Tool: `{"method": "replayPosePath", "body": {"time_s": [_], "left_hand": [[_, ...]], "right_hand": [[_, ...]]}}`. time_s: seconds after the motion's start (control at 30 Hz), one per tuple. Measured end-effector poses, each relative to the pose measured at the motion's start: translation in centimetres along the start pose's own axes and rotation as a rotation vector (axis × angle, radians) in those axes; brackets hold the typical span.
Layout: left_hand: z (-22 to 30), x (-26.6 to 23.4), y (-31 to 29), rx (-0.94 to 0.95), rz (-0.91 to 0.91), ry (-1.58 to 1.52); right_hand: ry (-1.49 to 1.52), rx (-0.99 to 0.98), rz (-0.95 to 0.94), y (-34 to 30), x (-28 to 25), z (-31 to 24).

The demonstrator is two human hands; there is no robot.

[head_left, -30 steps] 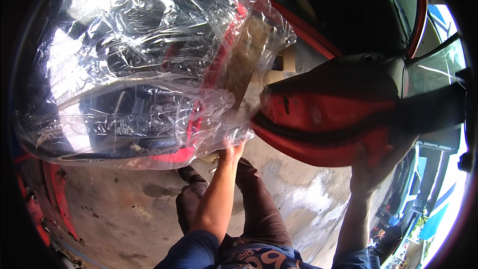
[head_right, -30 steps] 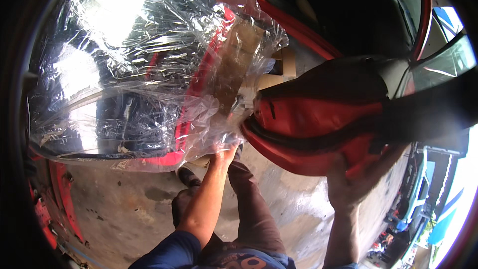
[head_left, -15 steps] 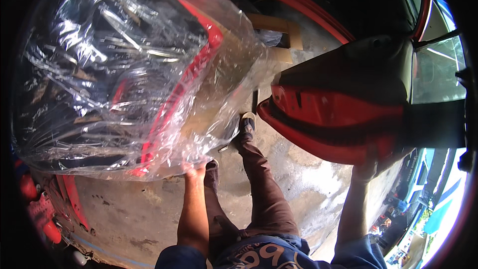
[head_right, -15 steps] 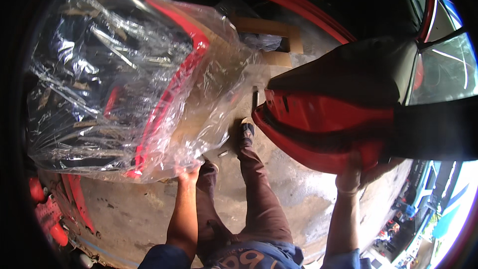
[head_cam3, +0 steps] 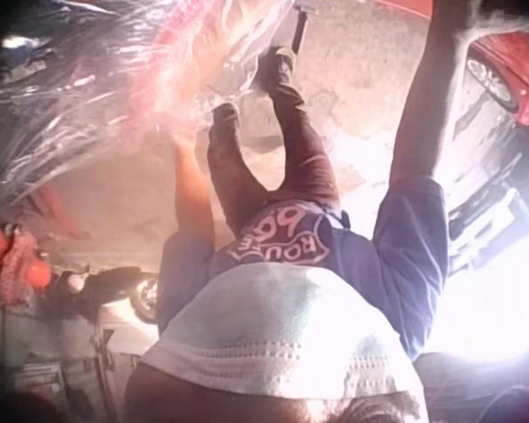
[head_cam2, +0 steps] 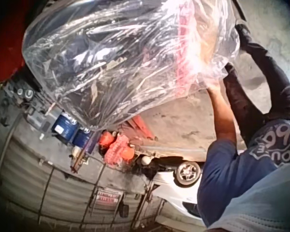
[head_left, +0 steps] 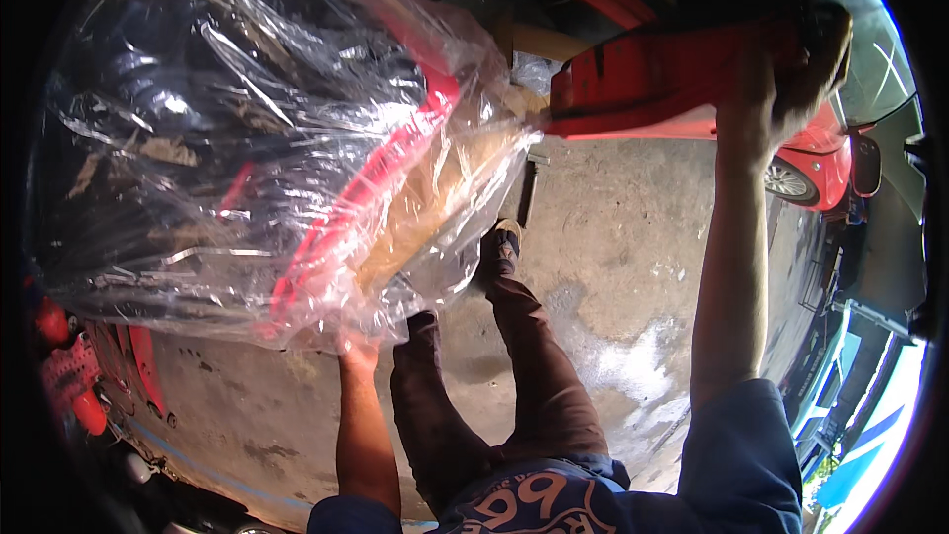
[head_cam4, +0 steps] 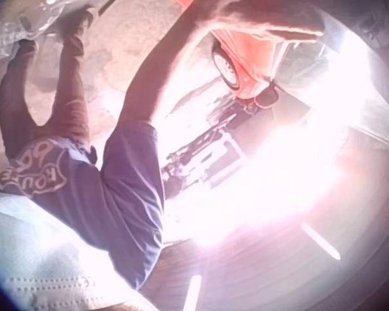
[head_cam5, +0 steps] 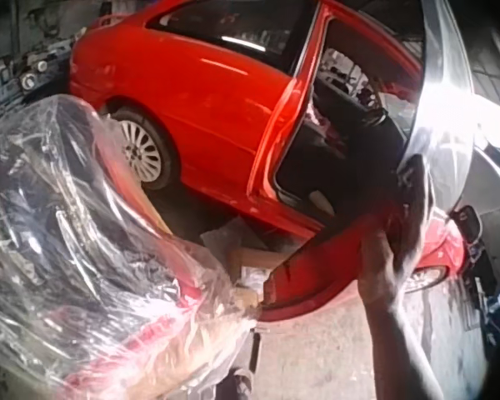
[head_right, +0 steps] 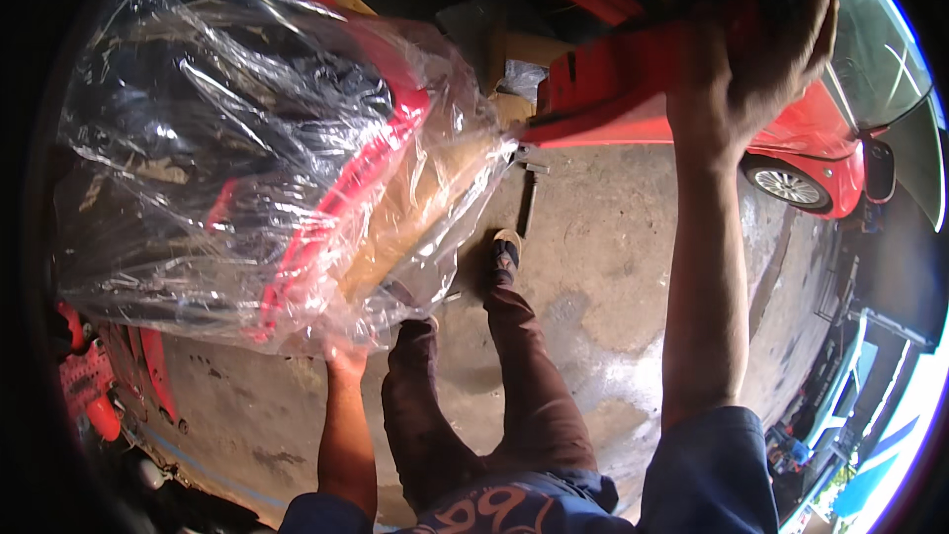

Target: The person unpacks a red car spoiler from plastic wrap and cardboard, then removes a black metal bracket from bubble wrap. The person handles the bracket and a socket tool, assembling the socket onto a ratchet handle.

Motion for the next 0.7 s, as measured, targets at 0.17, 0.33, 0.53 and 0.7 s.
{"method": "replayPosePath", "body": {"time_s": [0.17,0.33,0.53,0.7], "left_hand": [[0.9,-1.2,-0.5,0.085,0.273,0.048],[2.7,0.8,-1.1,0.333,0.332,-0.153],[4.8,1.6,-1.3,0.414,0.248,-0.206],[5.2,1.0,0.7,0.365,0.194,-0.220]], "right_hand": [[-0.074,-0.063,0.010,2.6,1.2,0.4],[0.267,0.093,0.011,2.6,-0.1,-1.6],[0.124,-0.041,-0.122,0.9,-2.6,-3.0],[0.309,0.107,-0.073,-0.2,-5.1,-1.4]]}}
Point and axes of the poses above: each hand's wrist, its own y-axis towards the middle knuckle, its own x-axis out of the palm, z = x × y, the point moved 9 cm from there along y, towards the middle knuckle, and after that the axes turned 12 degrees about z, right-handed, at the moved point
